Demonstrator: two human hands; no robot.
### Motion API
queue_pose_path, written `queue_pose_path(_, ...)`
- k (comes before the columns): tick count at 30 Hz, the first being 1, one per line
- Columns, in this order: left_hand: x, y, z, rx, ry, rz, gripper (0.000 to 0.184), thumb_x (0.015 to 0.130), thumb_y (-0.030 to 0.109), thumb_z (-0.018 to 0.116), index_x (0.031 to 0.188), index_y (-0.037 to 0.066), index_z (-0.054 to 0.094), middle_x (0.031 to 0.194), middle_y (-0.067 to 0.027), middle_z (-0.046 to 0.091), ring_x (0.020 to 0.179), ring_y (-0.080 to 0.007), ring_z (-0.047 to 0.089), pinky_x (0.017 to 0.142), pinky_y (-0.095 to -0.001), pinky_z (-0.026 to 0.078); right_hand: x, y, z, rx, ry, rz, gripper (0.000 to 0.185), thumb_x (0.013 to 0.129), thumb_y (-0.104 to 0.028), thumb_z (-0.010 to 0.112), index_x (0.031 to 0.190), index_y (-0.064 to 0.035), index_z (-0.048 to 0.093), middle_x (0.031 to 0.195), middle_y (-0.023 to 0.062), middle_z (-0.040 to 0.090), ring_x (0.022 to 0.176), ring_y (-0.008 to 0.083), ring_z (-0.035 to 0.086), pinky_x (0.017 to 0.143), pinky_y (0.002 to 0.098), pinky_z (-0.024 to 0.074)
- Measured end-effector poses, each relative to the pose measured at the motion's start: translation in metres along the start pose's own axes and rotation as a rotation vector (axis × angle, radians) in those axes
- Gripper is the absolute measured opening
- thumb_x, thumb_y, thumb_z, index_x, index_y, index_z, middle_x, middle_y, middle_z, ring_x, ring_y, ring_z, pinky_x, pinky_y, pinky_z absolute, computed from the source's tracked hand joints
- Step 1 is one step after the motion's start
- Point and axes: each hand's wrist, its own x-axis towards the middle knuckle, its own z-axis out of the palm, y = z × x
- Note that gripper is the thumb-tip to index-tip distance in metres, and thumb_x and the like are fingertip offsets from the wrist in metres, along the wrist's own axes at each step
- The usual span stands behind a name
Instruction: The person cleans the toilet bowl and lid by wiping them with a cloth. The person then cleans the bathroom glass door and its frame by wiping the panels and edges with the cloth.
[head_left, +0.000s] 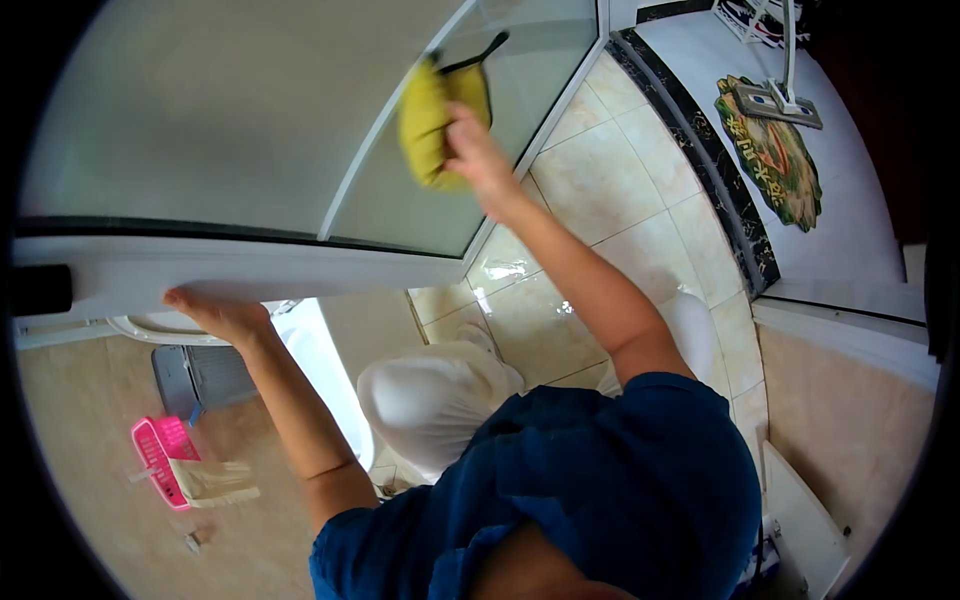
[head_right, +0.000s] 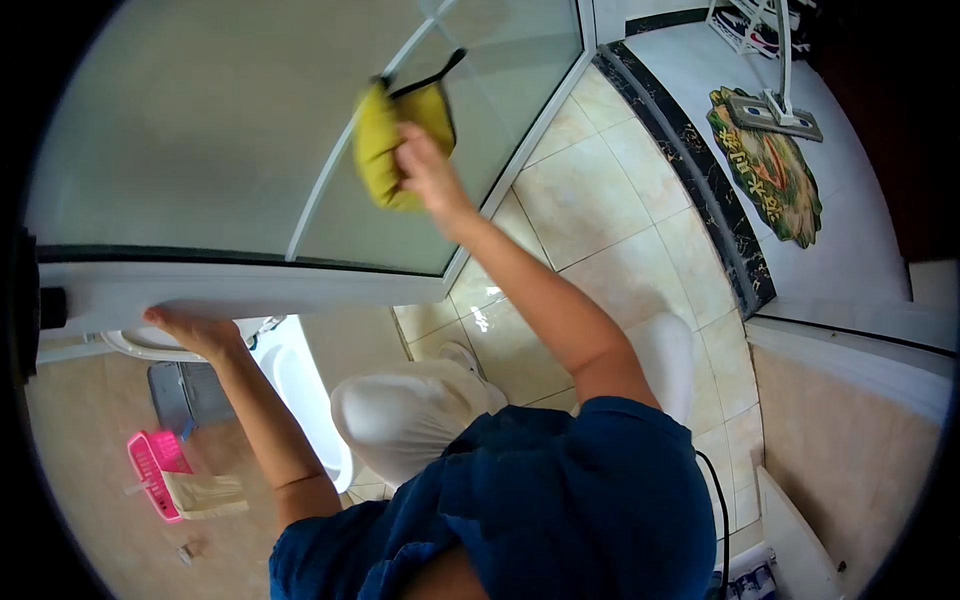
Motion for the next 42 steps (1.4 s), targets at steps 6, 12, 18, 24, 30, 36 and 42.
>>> queue_pose_path(6,-0.011,0.003,0.010,0.094,0.153,-0.037,0.091,0.089,0.072,0.043,0.148,0.005,0.024,0.152,-0.0129,0.026,0.139,-0.0302,0.027,0.115,-0.0464,0.024,0.009,0.062,0.020,-1.249,0.137,-0.527,0.054,0.097,-0.029,0.045,0.149,-0.0193,0.034,0.154,0.0144,0.028,0.141,0.0366,0.024,0.111,0.0629,0.0139)
queue_pose_path(12,-0.009,-0.004,0.012,0.167,0.131,0.077,0.099,0.086,0.076,0.042,0.150,0.004,0.020,0.154,-0.0156,0.023,0.141,-0.0320,0.024,0.117,-0.0464,0.022,0.110,0.079,-0.060,-0.770,0.388,-0.506,0.061,0.102,-0.040,0.031,0.155,-0.0132,0.016,0.161,0.0097,0.016,0.147,0.0329,0.013,0.116,0.0570,0.0080)
queue_pose_path(18,-0.005,-0.012,0.010,0.211,0.101,0.104,0.102,0.083,0.081,0.039,0.148,0.003,0.024,0.154,-0.0157,0.023,0.140,-0.0321,0.026,0.116,-0.0464,0.025,0.076,0.172,-0.112,-0.488,0.594,-0.045,0.075,0.099,-0.056,0.027,0.155,-0.0092,0.008,0.161,0.0165,0.007,0.148,0.0358,0.005,0.119,0.0450,0.0063)
queue_pose_path(24,-0.005,-0.016,0.015,0.253,0.164,0.110,0.106,0.080,0.083,0.038,0.146,0.000,0.027,0.151,-0.0170,0.028,0.137,-0.0329,0.032,0.114,-0.0460,0.031,-0.047,0.206,0.032,-0.485,0.422,0.014,0.080,0.099,-0.050,0.036,0.153,-0.0006,0.005,0.157,0.0274,0.002,0.145,0.0448,0.002,0.117,0.0543,0.0051)
queue_pose_path(30,0.005,-0.028,-0.002,0.270,0.086,0.129,0.105,0.079,0.084,0.038,0.148,0.006,0.027,0.154,-0.0141,0.026,0.138,-0.0329,0.030,0.116,-0.0469,0.025,0.004,0.168,0.020,-0.631,0.429,-0.199,0.077,0.096,-0.038,0.044,0.155,-0.0078,0.006,0.155,0.0329,0.007,0.144,0.0478,0.008,0.116,0.0546,0.0090)
queue_pose_path(36,0.003,-0.028,0.004,0.243,0.165,0.142,0.110,0.076,0.085,0.041,0.147,0.002,0.026,0.152,-0.0147,0.028,0.137,-0.0322,0.029,0.117,-0.0458,0.025,0.072,0.145,-0.084,-0.360,0.631,-0.085,0.076,0.100,-0.053,0.035,0.155,-0.0083,0.007,0.160,0.0142,0.013,0.146,0.0291,0.017,0.118,0.0388,0.0163)
queue_pose_path(42,-0.005,-0.027,0.007,0.221,0.131,0.148,0.108,0.075,0.086,0.042,0.146,0.005,0.030,0.150,-0.0146,0.031,0.136,-0.0332,0.031,0.116,-0.0472,0.027,-0.017,0.243,-0.067,0.272,0.725,0.441,0.074,0.099,-0.059,0.034,0.155,-0.0206,0.005,0.159,0.0034,0.018,0.144,0.0251,0.022,0.115,0.0428,0.0253)
